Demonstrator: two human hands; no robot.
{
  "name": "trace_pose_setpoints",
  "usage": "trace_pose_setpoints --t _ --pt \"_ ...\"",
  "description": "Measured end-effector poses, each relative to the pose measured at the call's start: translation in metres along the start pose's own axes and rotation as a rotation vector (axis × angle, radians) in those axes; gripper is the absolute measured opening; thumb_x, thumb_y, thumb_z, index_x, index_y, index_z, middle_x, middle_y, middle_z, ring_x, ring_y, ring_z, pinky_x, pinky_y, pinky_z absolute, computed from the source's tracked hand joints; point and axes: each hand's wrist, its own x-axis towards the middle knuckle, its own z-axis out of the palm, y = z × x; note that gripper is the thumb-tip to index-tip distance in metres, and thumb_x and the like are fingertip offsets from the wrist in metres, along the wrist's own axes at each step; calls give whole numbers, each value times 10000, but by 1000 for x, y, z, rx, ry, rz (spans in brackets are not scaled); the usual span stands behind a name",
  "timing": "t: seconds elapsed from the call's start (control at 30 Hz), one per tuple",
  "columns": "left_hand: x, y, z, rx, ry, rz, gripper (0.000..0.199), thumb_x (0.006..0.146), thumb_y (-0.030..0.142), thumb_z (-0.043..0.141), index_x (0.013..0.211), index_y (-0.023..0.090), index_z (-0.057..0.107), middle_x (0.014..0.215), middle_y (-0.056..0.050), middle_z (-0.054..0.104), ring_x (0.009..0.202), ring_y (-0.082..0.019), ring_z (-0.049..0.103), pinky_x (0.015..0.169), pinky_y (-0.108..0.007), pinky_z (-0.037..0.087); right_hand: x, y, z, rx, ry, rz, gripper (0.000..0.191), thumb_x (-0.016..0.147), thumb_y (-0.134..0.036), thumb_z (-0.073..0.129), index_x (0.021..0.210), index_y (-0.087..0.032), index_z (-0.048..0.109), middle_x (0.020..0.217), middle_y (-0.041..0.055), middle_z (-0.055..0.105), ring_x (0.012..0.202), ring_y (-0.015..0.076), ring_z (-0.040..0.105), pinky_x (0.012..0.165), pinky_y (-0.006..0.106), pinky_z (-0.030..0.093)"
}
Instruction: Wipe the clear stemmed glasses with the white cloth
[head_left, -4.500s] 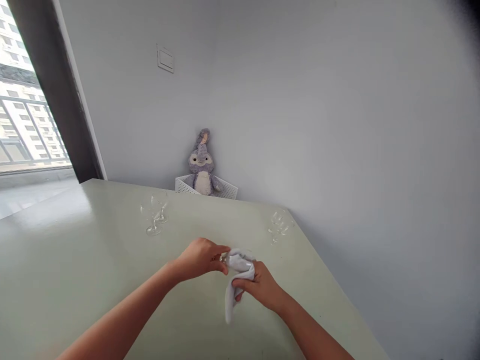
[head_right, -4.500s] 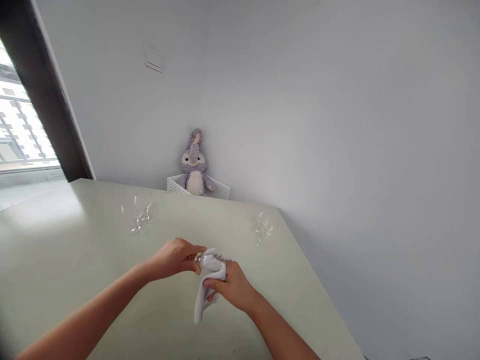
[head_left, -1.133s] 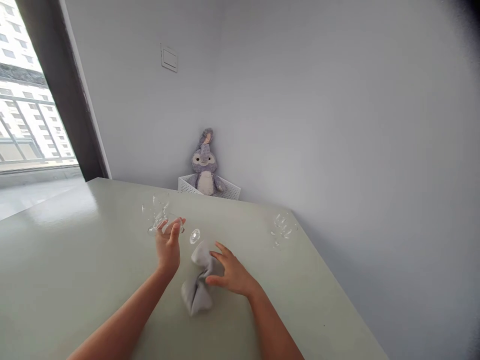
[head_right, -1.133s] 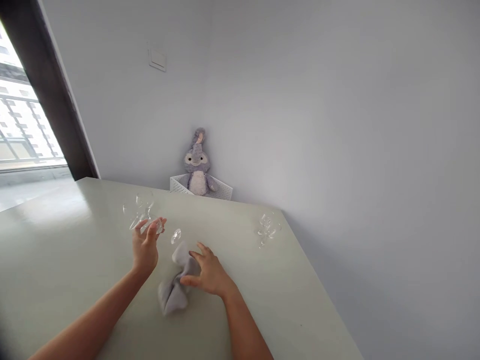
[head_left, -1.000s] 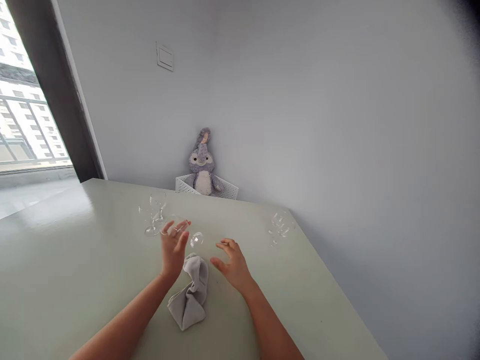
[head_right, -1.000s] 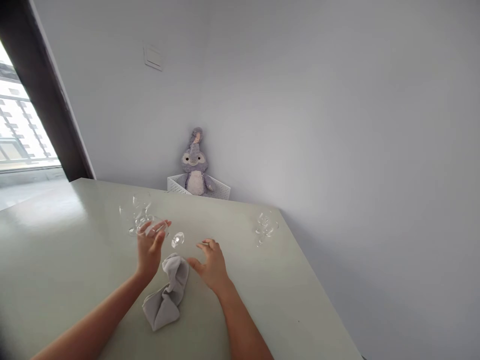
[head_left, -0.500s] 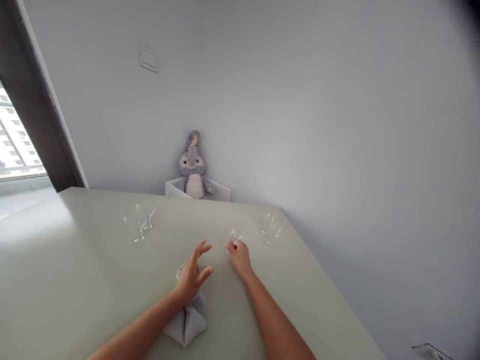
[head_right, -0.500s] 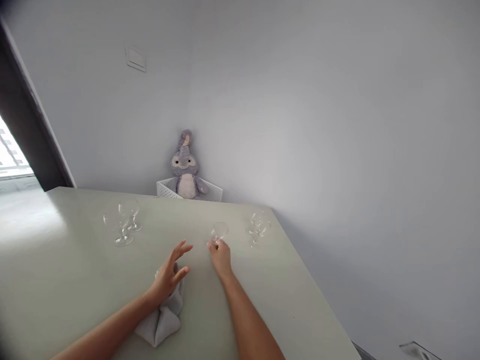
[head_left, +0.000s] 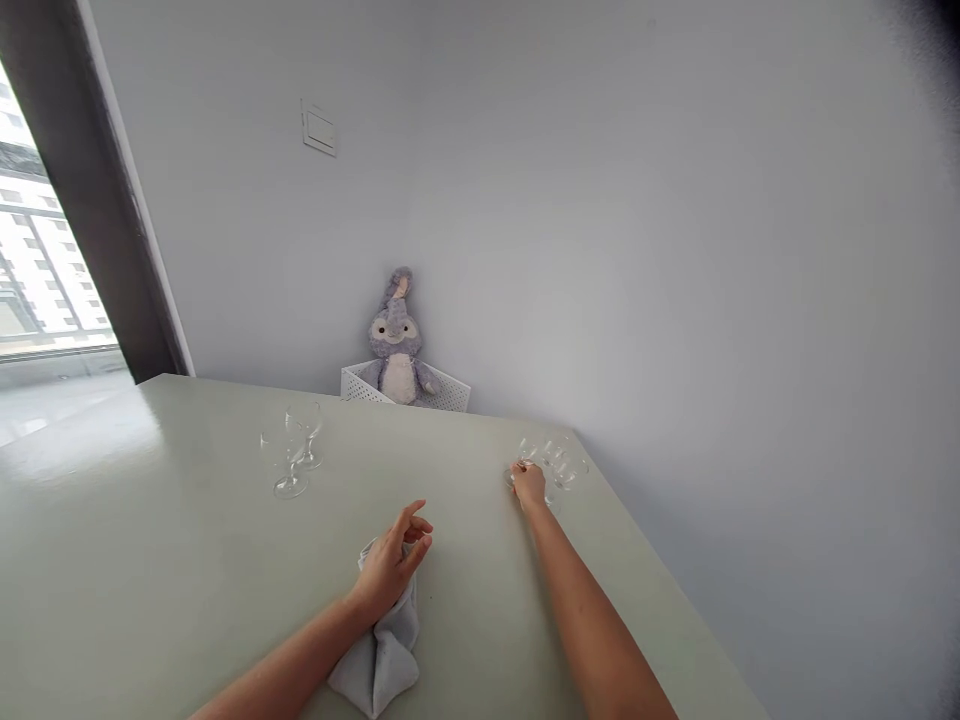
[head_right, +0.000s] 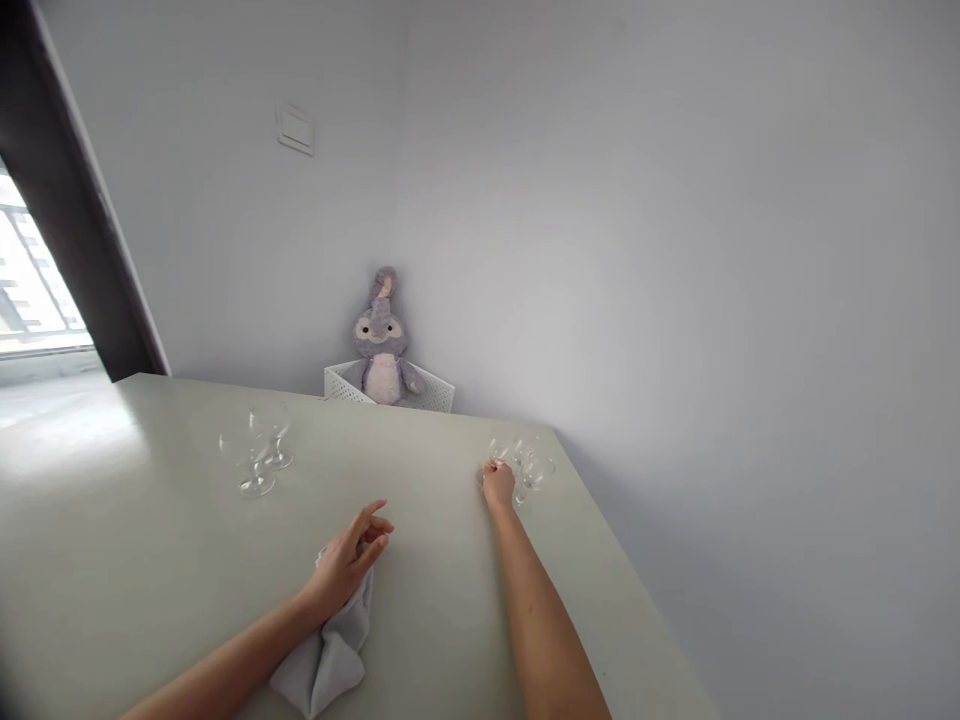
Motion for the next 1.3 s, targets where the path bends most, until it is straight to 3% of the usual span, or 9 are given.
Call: trace_pose_setpoints --t 0.17,0.33,0.5,0.6,0.67,0.83,0.97,1.1,1.3 --pt "-2 2 0 -15 19 -4 379 825 354 387 1198 287 382 967 2 607 826 -120 575 781 -279 450 -10 -4 -2 123 36 93 252 593 -181 541 845 -178 546 552 -50 479 393 86 424 373 205 341" --pt "-1 -3 1 -20 139 65 284 826 323 405 1094 266 479 980 -21 597 885 -141 546 831 -309 424 -61 -10 -8 296 -24 159 318 590 -215 538 901 -211 474 547 -86 374 406 73 371 368 195 317" --pt "14 -10 -30 -47 732 99 169 807 286 431 924 203 519 937 -43 556 852 -151 518 798 -310 417 -124 -32 -6 386 -303 145 244 601 -277 576 819 -193 507 557 -81 367 407 47 320 358 178 244" --pt "23 -24 -65 -29 1197 -48 271 725 314 539 956 186 480 959 -47 503 839 -159 498 788 -325 413 -156 -48 6 368 -519 146 203 621 -312 579 760 -180 513 523 -85 356 391 44 286 361 179 212" --pt "27 -36 -86 0 1357 -169 418 680 353 590 1032 170 458 1037 -77 470 929 -186 485 827 -349 399 -174 -56 17 279 -644 93 203 665 -368 545 736 -185 494 522 -81 364 394 51 292 377 188 219" --pt "32 -62 -113 84 1170 -359 816 647 473 617 1305 163 248 1303 -167 368 1209 -293 343 962 -424 300 -205 -60 39 -263 -593 -355 362 646 -531 575 777 -197 523 670 -6 535 580 125 477 540 241 321" --pt "34 -70 -118 25 968 -406 864 670 521 581 1351 199 159 1315 -151 403 1191 -322 387 941 -431 320 -216 -51 47 -473 -565 -443 279 632 -448 612 741 -202 537 758 26 565 653 161 503 587 262 316" --pt "36 -74 -123 -42 899 -333 713 719 505 537 1310 210 268 1189 -109 534 1129 -260 460 928 -398 333 -214 -47 45 -204 -552 -429 124 653 -265 573 603 -186 492 661 -15 492 611 120 431 578 235 316" --pt "39 -69 -109 -76 822 -260 626 719 494 526 1231 171 364 938 -59 607 856 -179 569 782 -325 418 -200 -55 34 511 -620 -2 207 659 -356 600 655 -178 497 591 -42 458 549 100 401 520 216 333"
